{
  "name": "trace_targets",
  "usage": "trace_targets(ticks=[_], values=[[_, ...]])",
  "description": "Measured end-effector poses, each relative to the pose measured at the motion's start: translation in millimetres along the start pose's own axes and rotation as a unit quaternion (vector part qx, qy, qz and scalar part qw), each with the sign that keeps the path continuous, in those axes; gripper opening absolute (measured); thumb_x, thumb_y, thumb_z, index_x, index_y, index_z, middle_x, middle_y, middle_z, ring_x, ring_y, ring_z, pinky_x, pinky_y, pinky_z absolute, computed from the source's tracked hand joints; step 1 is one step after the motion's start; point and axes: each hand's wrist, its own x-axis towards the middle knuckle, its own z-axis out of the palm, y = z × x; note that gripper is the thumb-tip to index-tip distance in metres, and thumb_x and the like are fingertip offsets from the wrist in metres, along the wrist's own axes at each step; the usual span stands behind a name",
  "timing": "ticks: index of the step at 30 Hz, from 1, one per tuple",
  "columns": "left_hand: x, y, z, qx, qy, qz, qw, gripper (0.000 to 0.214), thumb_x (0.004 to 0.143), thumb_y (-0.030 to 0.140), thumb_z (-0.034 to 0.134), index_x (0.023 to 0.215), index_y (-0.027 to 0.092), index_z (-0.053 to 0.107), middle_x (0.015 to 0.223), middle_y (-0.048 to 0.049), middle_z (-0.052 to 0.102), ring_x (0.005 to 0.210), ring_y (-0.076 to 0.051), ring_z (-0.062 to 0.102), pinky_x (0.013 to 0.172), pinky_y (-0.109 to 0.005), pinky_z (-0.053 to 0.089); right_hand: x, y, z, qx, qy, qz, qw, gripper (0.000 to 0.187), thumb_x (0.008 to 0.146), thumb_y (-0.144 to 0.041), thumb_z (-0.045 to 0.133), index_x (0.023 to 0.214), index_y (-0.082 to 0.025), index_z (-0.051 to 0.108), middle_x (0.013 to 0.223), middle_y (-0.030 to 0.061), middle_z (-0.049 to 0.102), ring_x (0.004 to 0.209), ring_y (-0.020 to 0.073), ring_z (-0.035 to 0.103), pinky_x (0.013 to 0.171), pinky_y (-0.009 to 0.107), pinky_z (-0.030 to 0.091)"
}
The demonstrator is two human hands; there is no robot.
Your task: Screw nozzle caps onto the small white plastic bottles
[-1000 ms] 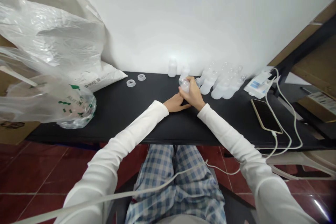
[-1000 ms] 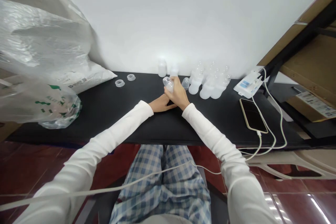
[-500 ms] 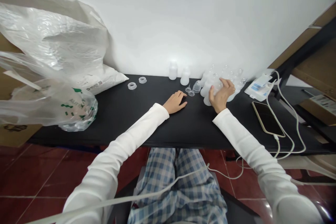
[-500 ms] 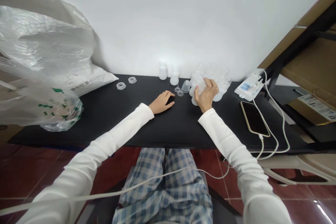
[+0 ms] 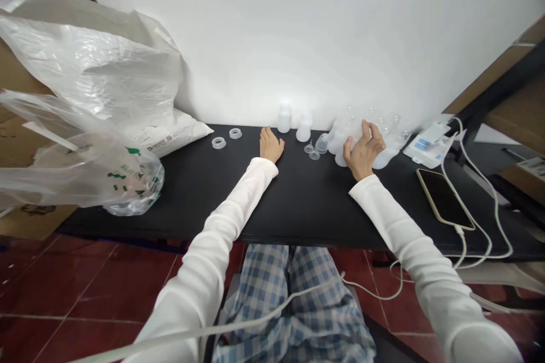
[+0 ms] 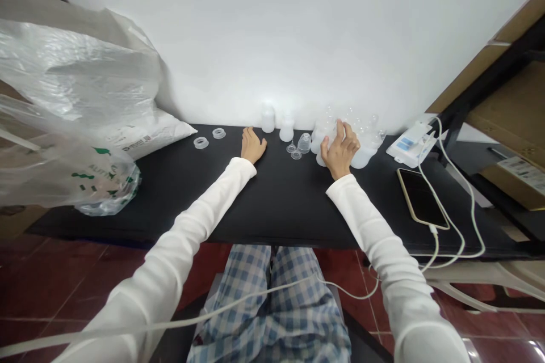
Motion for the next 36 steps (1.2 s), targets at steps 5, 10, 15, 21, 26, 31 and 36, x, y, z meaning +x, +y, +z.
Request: trace_targets(ticks=[5, 10, 15, 21, 26, 31, 36], values=[[12.4, 0.4, 0.1, 0.067, 0.07, -0.065, 0.993, 0.068, 0.088, 0.015, 0.045, 0.149, -0.01, 0.028, 0.162, -0.0355, 0.019, 0.157, -0.042, 0.009, 0.125, -0.059, 0.006, 1.1, -2.2, -9.5, -0.015, -0.01, 0.001, 1.0, 0.063, 0.096, -0.045, 0.037, 0.149, -0.011, 0.044, 0.137, 0.0241, 0.048, 0.124, 0.037, 0.046, 0.101, 0.056, 0.036], [12.5, -30.5, -29.7, 0.124, 0.103, -0.08, 0.984, 0.068, 0.086, 0.012, 0.049, 0.15, -0.002, 0.031, 0.166, -0.0293, 0.014, 0.158, -0.041, 0.002, 0.122, -0.067, 0.006, -13.8, -18.5, -21.2, 0.054, -0.162, -0.18, 0.969, 0.042, 0.096, -0.033, 0.043, 0.128, -0.019, 0.066, 0.11, 0.0174, 0.064, 0.103, 0.03, 0.058, 0.09, 0.046, 0.043], [1.0, -79.2, -69.2, 0.141, 0.118, -0.17, 0.968, 0.064, 0.094, 0.021, 0.051, 0.146, -0.008, 0.027, 0.16, -0.0365, 0.021, 0.15, -0.047, 0.017, 0.112, -0.074, 0.016, -23.8, -49.4, -19.7, 0.111, -0.301, -0.304, 0.897, 0.044, 0.101, -0.028, 0.035, 0.131, -0.018, 0.066, 0.085, 0.0115, 0.07, 0.08, 0.0243, 0.062, 0.077, 0.037, 0.043], [-13.2, -81.1, -85.6, 0.152, 0.082, -0.166, 0.971, 0.047, 0.095, 0.014, 0.043, 0.136, -0.008, 0.035, 0.142, -0.0344, 0.04, 0.137, -0.043, 0.037, 0.111, -0.062, 0.028, -25.1, -57.7, -14.7, 0.059, -0.309, -0.23, 0.921, 0.048, 0.104, -0.036, 0.035, 0.141, -0.017, 0.058, 0.104, 0.0144, 0.072, 0.082, 0.0262, 0.065, 0.073, 0.036, 0.042], [-33.9, -38.5, -66.2, 0.121, -0.005, -0.042, 0.992, 0.034, 0.091, 0.03, 0.06, 0.117, 0.01, 0.053, 0.125, -0.0209, 0.057, 0.121, -0.036, 0.053, 0.104, -0.05, 0.041, -24.5, -58.9, -14.6, 0.054, -0.315, -0.213, 0.923, 0.04, 0.102, -0.037, 0.039, 0.121, -0.012, 0.065, 0.101, 0.0158, 0.069, 0.087, 0.0279, 0.064, 0.074, 0.036, 0.044], [-49.2, 14.8, -23.0, -0.237, -0.151, 0.048, 0.958, 0.02, 0.098, 0.039, 0.055, 0.095, 0.019, 0.053, 0.09, -0.0043, 0.065, 0.086, -0.016, 0.062, 0.088, -0.032, 0.049, -26.0, -58.8, -14.3, 0.156, -0.269, -0.203, 0.929, 0.03, 0.1, -0.039, 0.044, 0.11, -0.015, 0.059, 0.097, 0.0132, 0.068, 0.084, 0.0256, 0.064, 0.075, 0.036, 0.046], [-45.1, 40.6, -1.9, -0.498, -0.211, -0.107, 0.834, 0.031, 0.104, 0.041, 0.041, 0.088, 0.018, 0.054, 0.068, 0.0017, 0.058, 0.058, -0.009, 0.057, 0.058, -0.021, 0.046, -33.8, -67.9, -15.5, 0.333, -0.257, -0.164, 0.892, 0.034, 0.102, -0.048, 0.036, 0.112, -0.019, 0.05, 0.088, 0.0083, 0.067, 0.072, 0.0212, 0.062, 0.068, 0.034, 0.049]])
